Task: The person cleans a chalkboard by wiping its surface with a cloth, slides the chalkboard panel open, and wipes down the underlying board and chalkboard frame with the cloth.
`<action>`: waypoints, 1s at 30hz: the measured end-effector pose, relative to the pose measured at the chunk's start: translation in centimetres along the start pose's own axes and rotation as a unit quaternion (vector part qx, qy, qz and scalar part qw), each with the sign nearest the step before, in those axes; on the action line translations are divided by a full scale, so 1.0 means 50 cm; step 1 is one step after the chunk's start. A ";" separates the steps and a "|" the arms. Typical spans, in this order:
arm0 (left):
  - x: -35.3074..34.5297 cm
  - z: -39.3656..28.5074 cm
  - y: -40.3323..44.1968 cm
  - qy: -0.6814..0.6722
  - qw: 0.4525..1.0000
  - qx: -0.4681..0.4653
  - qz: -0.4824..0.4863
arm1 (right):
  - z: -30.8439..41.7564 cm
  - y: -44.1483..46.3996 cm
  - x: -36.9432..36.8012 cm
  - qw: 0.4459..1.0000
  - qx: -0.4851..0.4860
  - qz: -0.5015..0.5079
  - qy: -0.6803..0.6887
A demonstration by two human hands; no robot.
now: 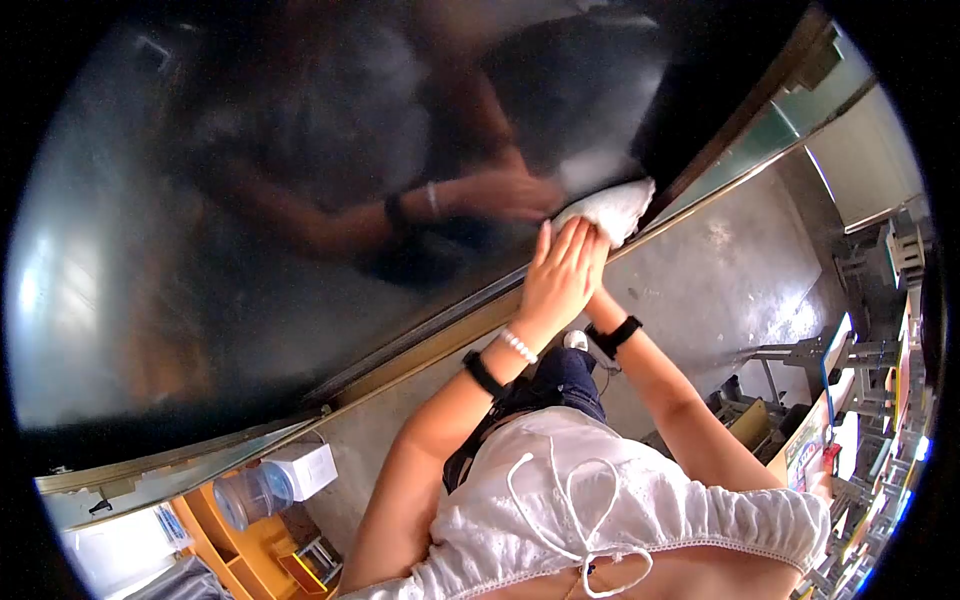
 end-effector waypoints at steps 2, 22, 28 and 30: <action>0.032 0.049 -0.054 -0.026 0.999 0.029 0.018 | 0.039 -0.046 -0.043 0.997 0.003 0.046 0.056; 0.460 0.279 -0.282 0.022 0.910 0.264 -0.319 | 0.634 0.069 -0.055 0.938 0.339 -0.040 0.049; 0.270 0.151 -0.111 -0.020 0.975 0.104 -0.197 | 0.304 0.141 0.009 0.993 0.105 0.004 -0.056; 0.194 0.087 -0.034 -0.028 0.984 0.085 -0.151 | 0.187 0.124 0.060 0.992 0.064 -0.048 -0.101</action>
Point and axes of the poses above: each hand's wrist, its own y-axis towards the middle knuckle, its own x-axis out of the back of the hand, z = x × y, the point moved 10 cm from there along y, towards the middle knuckle, and after that the axes turned 6 degrees about x, right-handed, at the moved point
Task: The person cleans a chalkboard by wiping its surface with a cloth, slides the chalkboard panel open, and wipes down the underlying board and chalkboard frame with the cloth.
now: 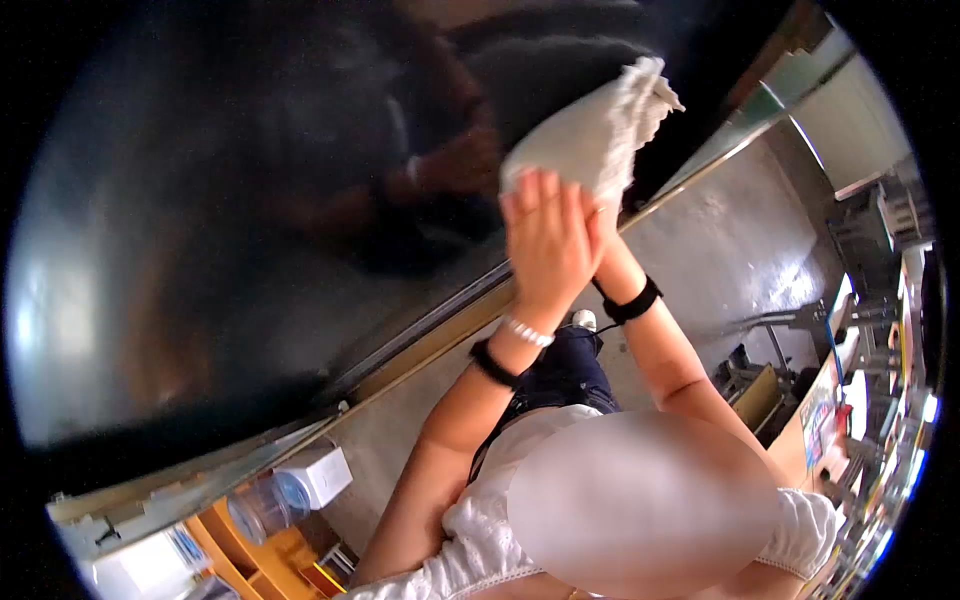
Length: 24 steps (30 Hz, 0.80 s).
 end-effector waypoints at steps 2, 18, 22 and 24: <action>-0.086 -0.072 0.035 -0.052 0.998 -0.015 0.020 | -0.103 -0.034 0.025 0.998 -0.044 -0.021 -0.037; -0.067 0.087 -0.156 -0.028 0.981 -0.016 0.194 | 0.039 -0.244 -0.116 0.980 -0.086 0.071 0.166; 0.126 0.202 -0.205 0.055 0.987 0.070 0.131 | 0.250 -0.183 -0.131 0.957 0.038 0.102 0.269; 0.231 0.217 -0.185 0.072 0.991 0.099 0.061 | 0.343 -0.116 -0.107 0.942 0.121 0.082 0.302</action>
Point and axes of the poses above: each hand's wrist, its own y-axis towards the middle knuckle, its own x-axis out of the back of the hand, z = x × y, the point moved 10 cm from there along y, towards the middle knuckle, and after that the axes turned 6 degrees about x, right-handed, at the moved point
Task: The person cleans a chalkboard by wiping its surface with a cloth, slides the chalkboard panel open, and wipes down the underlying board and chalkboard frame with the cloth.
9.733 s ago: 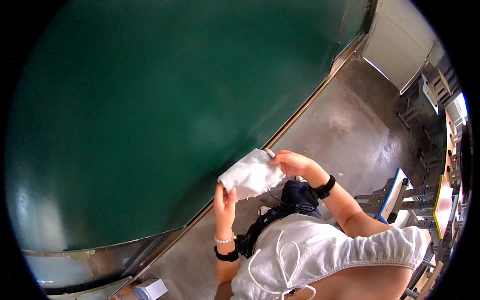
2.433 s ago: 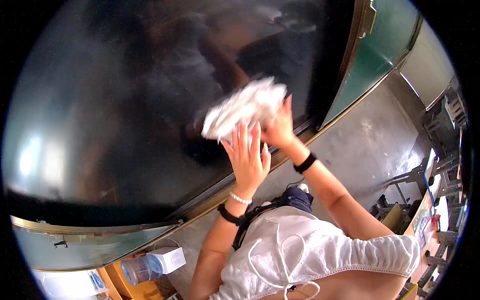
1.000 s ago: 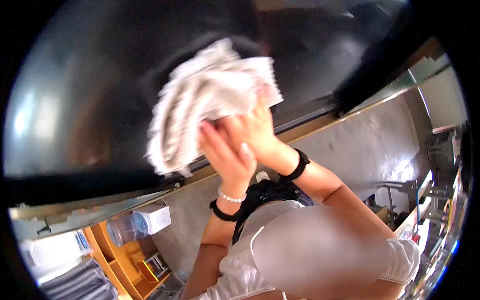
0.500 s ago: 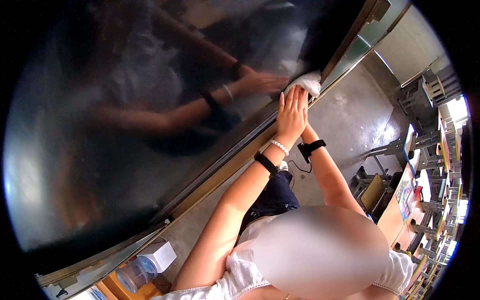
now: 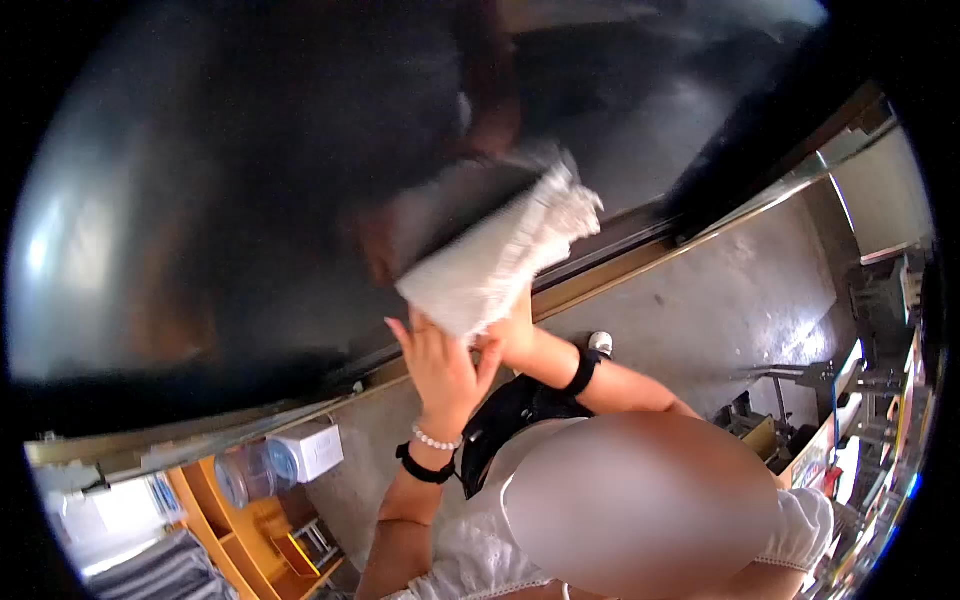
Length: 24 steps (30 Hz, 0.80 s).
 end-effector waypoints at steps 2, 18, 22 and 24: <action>0.073 0.017 0.006 0.010 0.996 0.030 -0.088 | 0.074 0.086 0.011 0.995 0.082 -0.006 -0.061; 0.014 -0.407 0.316 -0.154 0.943 -0.228 -0.189 | -0.224 0.102 0.381 0.924 -0.044 -0.120 -0.360; -0.061 -0.519 0.355 -0.187 0.930 -0.266 -0.171 | -0.347 0.018 0.520 0.886 -0.129 -0.186 -0.404; -0.123 -0.540 0.343 -0.162 0.942 -0.270 -0.114 | -0.379 -0.025 0.540 0.878 -0.162 -0.205 -0.401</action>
Point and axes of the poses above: each hand's wrist, its own y-axis towards the middle knuckle, its own x-axis out of the back of the hand, z = x × y, the point moved 10 cm from there along y, towards the middle knuckle, and after that the axes turned 6 degrees about x, right-handed, at the moved point
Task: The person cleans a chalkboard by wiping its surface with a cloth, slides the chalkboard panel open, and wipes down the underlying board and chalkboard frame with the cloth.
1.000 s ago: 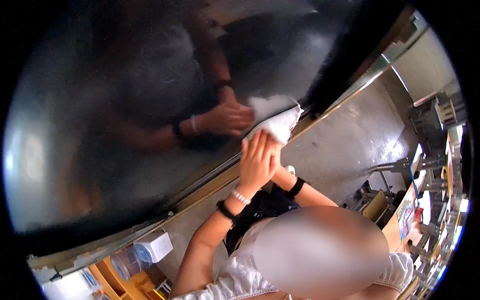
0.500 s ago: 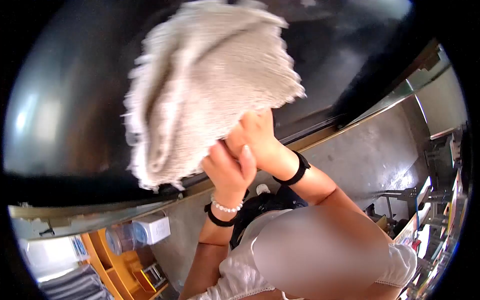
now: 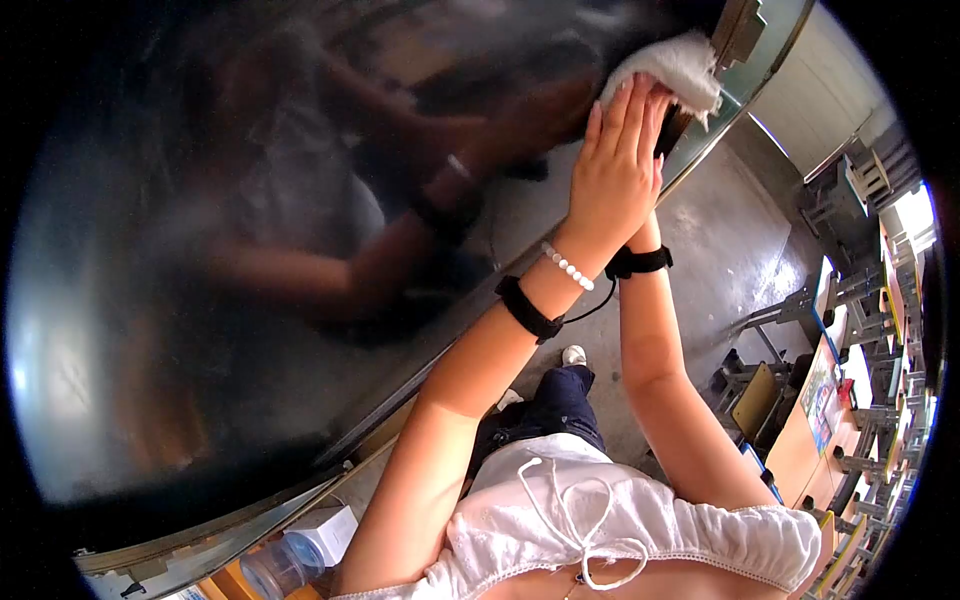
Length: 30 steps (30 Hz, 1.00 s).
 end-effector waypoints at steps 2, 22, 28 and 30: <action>-0.050 0.005 -0.049 -0.012 0.999 -0.006 0.041 | -0.017 -0.043 -0.012 1.000 -0.028 0.007 0.005; 0.423 0.163 -0.264 0.101 0.973 0.138 -0.155 | 0.637 -0.105 0.041 0.924 0.226 0.067 0.301; 0.655 0.223 -0.393 0.212 0.887 0.241 -0.334 | 0.905 -0.052 0.151 0.846 0.365 -0.005 0.388; 0.672 0.240 -0.453 0.256 0.865 0.285 -0.323 | 0.954 -0.119 0.130 0.797 0.428 0.066 0.421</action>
Point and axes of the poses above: each hand's wrist, its own y-axis towards the middle knuckle, its own x-axis out of the back of the hand, z = x × y, the point moved 10 cm from there along y, towards the middle knuckle, and after that the axes turned 6 degrees about x, right-handed, at the moved point
